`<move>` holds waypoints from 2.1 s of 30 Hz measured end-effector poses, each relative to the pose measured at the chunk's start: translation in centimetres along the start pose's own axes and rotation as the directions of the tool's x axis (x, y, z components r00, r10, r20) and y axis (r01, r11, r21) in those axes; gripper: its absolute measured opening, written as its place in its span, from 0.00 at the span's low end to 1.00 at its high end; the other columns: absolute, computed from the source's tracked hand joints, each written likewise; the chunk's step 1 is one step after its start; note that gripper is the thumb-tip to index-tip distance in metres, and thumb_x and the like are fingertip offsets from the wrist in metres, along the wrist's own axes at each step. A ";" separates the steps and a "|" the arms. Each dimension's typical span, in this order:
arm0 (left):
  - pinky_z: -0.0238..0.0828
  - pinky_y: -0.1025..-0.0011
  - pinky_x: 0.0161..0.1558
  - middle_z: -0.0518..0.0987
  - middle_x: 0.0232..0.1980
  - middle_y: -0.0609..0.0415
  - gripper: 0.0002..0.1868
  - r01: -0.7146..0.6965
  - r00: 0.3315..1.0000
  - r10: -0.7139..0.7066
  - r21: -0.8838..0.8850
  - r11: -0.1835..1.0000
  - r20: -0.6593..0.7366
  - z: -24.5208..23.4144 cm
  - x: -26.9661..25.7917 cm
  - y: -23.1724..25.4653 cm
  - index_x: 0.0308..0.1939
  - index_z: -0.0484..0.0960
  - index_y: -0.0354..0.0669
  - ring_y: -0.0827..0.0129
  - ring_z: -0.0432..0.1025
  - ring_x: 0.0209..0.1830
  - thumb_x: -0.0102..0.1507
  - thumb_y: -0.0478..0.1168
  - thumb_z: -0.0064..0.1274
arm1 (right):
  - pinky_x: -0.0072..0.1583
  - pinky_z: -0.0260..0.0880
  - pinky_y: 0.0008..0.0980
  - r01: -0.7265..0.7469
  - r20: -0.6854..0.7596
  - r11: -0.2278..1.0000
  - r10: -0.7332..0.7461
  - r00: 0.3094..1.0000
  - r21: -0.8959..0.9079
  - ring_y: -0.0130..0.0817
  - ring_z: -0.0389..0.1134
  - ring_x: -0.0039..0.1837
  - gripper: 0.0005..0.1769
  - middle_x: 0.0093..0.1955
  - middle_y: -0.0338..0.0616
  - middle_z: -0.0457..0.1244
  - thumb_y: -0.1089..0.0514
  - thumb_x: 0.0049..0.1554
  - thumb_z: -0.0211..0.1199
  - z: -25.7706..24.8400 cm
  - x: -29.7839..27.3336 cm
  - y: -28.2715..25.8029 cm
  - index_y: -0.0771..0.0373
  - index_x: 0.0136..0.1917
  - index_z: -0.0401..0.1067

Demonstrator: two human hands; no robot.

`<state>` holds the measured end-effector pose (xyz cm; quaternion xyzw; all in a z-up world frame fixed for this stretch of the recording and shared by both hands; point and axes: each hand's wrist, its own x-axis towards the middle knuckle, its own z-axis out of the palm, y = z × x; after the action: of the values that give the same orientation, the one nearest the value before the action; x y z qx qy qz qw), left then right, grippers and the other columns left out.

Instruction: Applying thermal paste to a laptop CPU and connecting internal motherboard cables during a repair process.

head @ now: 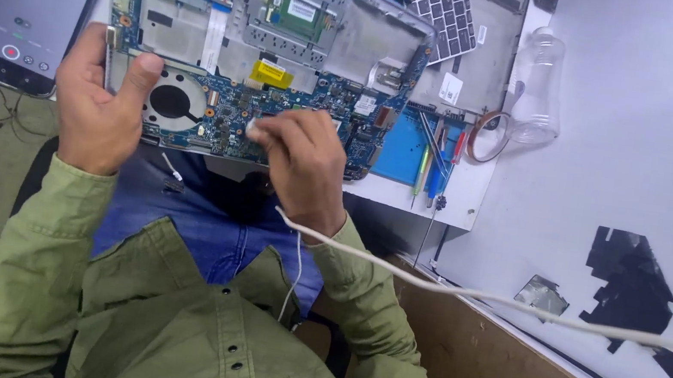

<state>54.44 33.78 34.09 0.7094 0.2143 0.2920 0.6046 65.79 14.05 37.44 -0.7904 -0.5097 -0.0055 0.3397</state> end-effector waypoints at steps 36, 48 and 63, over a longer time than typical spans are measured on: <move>0.66 0.61 0.45 0.75 0.46 0.43 0.19 0.005 0.999 0.000 0.122 0.993 -0.038 -0.5 0.0 -2.0 0.52 0.74 0.27 0.56 0.70 0.46 0.79 0.46 0.52 | 0.48 0.60 0.40 -0.152 -0.141 0.978 0.132 0.981 -0.141 0.45 0.61 0.45 0.09 0.42 0.50 0.62 0.66 0.63 0.64 1.1 1.4 -1.9 0.68 0.42 0.67; 0.66 0.59 0.50 0.72 0.48 0.40 0.19 -0.031 0.999 0.033 0.101 0.994 -0.008 -0.6 -0.9 -1.3 0.54 0.72 0.26 0.52 0.70 0.49 0.81 0.45 0.50 | 0.49 0.59 0.43 -0.202 -0.058 0.976 0.198 0.979 -0.083 0.48 0.59 0.47 0.08 0.44 0.53 0.60 0.67 0.64 0.62 1.1 -0.3 -3.8 0.68 0.45 0.65; 0.66 0.62 0.53 0.74 0.49 0.43 0.17 -0.034 0.998 0.038 0.086 0.996 -0.055 -0.1 0.3 -1.3 0.56 0.73 0.27 0.58 0.69 0.49 0.80 0.43 0.51 | 0.49 0.58 0.39 -0.087 -0.132 0.988 0.070 0.989 -0.125 0.41 0.60 0.45 0.09 0.42 0.50 0.62 0.61 0.65 0.60 3.1 0.1 -0.9 0.66 0.44 0.66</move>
<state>54.66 34.25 32.85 0.7296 0.2308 0.3136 0.5622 64.09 16.01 35.55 -0.8285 -0.4540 -0.0758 0.3190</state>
